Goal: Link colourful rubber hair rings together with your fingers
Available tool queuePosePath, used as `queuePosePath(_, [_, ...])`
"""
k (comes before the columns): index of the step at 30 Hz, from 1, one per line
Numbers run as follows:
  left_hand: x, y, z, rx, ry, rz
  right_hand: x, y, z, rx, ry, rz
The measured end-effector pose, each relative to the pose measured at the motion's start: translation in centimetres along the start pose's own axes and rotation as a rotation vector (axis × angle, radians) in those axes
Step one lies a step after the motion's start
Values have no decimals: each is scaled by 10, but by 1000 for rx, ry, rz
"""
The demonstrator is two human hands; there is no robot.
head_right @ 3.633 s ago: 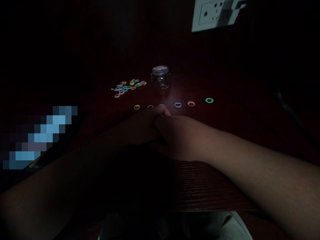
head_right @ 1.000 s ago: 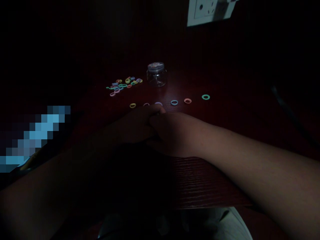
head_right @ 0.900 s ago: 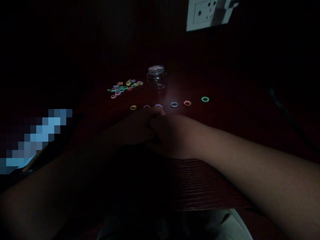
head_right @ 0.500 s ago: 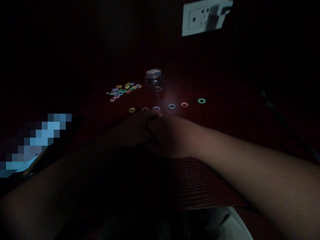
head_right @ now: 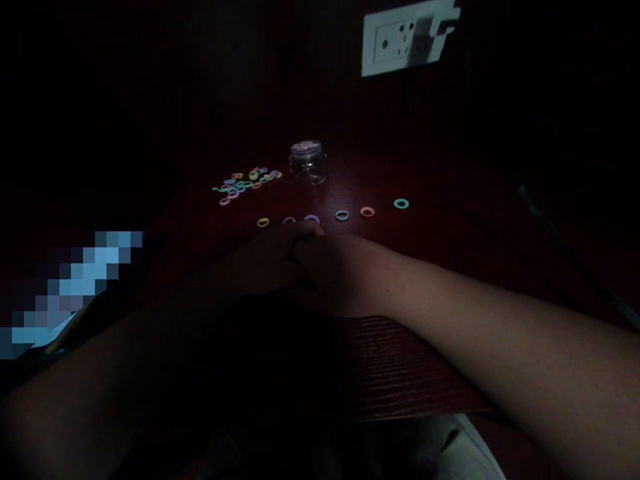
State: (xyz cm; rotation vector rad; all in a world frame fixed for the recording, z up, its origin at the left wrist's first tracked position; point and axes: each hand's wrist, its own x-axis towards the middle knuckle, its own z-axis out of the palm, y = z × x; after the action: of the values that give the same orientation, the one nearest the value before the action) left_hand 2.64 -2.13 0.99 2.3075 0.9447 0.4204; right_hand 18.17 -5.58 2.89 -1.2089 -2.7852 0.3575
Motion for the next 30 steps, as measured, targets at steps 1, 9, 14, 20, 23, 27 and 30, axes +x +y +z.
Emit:
queuePosePath(1, [0, 0, 0, -4, 0, -5, 0, 0, 0, 2, -5, 3])
queuePosePath(9, [0, 0, 1, -28, -5, -9, 1, -1, -1, 0, -21, 30])
queuePosePath(14, [1, 1, 1, 7, 20, -11, 1, 0, 0, -3, -10, 7])
queuePosePath(20, [3, 0, 1, -7, 36, -1, 0, -1, 1, -47, -2, 24])
queuePosePath(23, [3, 0, 2, -43, 21, -7, 0, -2, 1, -64, -7, 44])
queuePosePath(27, [3, 0, 4, -108, 34, -3, -1, -3, 1, -74, -28, 62])
queuePosePath(30, [2, 1, 6, -130, 51, -23, 0, -1, 3, -80, -33, 63])
